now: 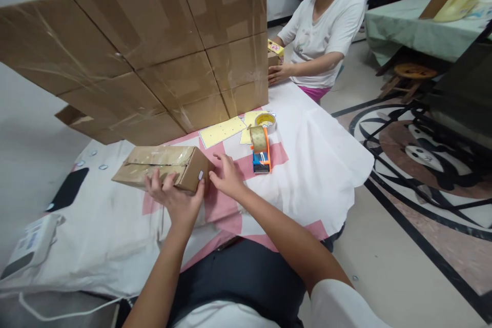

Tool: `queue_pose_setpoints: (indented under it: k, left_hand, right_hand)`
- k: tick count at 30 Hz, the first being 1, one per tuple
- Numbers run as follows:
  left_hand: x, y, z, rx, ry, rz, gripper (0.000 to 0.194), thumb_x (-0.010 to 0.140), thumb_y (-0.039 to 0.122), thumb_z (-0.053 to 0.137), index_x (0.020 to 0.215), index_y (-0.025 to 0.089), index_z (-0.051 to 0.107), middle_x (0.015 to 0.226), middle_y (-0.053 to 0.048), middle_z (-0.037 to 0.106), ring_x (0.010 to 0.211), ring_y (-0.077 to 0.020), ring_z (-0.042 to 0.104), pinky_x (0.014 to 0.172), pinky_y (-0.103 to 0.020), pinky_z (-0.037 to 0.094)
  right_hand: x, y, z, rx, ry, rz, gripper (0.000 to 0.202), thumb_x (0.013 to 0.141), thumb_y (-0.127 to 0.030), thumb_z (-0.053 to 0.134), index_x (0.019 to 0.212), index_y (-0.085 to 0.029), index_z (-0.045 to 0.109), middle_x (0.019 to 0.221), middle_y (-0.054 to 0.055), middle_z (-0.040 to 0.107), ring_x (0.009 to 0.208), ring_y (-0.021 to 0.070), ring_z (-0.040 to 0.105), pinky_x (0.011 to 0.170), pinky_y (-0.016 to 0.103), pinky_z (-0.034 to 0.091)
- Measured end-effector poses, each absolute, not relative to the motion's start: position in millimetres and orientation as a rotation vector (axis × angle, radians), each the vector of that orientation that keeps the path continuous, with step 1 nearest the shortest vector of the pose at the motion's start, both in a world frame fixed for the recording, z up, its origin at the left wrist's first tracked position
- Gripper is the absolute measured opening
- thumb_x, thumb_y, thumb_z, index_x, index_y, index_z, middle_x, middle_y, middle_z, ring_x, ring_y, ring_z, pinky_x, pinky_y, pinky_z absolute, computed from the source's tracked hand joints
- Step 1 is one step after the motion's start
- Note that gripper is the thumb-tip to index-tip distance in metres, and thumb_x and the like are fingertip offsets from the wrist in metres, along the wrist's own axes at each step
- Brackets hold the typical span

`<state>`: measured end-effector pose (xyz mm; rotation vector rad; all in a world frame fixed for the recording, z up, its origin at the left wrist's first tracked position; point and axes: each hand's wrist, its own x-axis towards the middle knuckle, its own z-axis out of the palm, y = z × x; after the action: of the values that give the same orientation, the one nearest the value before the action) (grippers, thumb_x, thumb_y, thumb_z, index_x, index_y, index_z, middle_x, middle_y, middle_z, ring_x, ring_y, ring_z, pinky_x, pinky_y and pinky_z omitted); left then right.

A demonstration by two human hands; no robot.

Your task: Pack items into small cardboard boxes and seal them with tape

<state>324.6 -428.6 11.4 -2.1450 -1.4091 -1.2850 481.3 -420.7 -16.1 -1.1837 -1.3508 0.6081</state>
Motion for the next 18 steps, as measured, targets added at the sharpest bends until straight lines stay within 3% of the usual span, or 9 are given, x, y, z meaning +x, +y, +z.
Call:
queue_pose_setpoints:
  k: [4, 11, 18]
  left_hand:
    - [323, -425, 9, -2.102, -1.400, -1.344, 0.067, 0.076, 0.036, 0.079, 0.125, 0.024, 0.036, 0.150, -0.021, 0.029, 0.152, -0.0397, 0.011, 0.117, -0.071, 0.018]
    - [315, -425, 12, -2.217, -1.285, -1.414, 0.071, 0.073, 0.029, 0.082, 0.125, 0.026, 0.034, 0.145, -0.020, 0.031, 0.153, -0.0358, 0.015, 0.122, -0.066, 0.018]
    - [312, -425, 11, -2.233, -1.307, -1.436, 0.069, 0.074, 0.030, 0.081, 0.122, 0.027, 0.033, 0.144, -0.018, 0.031, 0.153, -0.0358, 0.014, 0.121, -0.067, 0.020]
  right_hand:
    - [480, -408, -25, -1.025, -1.439, 0.845, 0.065, 0.087, -0.027, 0.066, 0.147, -0.024, 0.043, 0.149, 0.012, 0.050, 0.140, 0.0260, 0.046, 0.118, 0.048, 0.037]
    - [482, -410, -20, -1.035, -1.539, 0.759, 0.060, 0.085, -0.029, 0.072, 0.140, -0.017, 0.049, 0.131, 0.015, 0.054, 0.126, 0.0286, 0.051, 0.108, 0.047, 0.044]
    - [482, -411, -18, -1.052, -1.555, 0.745, 0.051, 0.088, -0.031, 0.070, 0.134, -0.020, 0.051, 0.124, 0.011, 0.056, 0.119, 0.0257, 0.053, 0.101, 0.044, 0.047]
